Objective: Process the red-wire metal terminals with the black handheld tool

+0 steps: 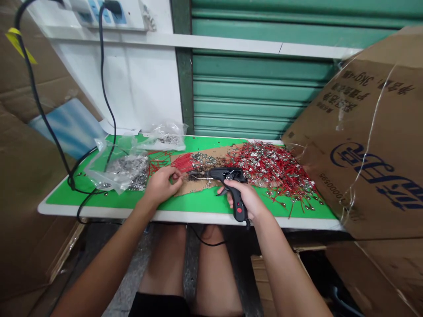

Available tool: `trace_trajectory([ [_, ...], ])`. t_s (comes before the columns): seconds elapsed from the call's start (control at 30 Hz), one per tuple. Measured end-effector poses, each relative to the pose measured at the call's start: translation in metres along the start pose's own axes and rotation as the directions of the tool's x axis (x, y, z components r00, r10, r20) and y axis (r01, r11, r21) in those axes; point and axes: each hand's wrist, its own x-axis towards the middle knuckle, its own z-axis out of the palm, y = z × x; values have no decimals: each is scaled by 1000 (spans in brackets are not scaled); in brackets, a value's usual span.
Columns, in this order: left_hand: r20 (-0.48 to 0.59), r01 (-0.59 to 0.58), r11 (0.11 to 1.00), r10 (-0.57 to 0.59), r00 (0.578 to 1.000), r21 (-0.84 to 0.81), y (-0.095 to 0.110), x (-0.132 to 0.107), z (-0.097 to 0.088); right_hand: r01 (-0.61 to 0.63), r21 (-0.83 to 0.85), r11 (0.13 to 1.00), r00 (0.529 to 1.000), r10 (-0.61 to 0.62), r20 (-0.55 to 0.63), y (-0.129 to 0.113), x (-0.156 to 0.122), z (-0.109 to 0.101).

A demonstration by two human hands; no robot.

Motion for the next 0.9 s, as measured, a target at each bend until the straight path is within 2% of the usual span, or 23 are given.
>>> trace_trajectory([
  [0.27,1,3,1000,-3,1000,2,1,0,0,5,-9,1000,1000,-5,3,1,2,-1],
  [0.53,0,-1,1000,1,1000,-5,0,1,0,-33,4,999,999,33,-3,-2,1,1],
  [0.77,-43,-16,1000,15,999,-24,-2,1,-1,-66,-5,998,998,66,0,-4,1,0],
  [0.9,-27,-10,999,9,1000,-42,-3,1,-1,-68,-6,998,998,68,2,-4,2,0],
])
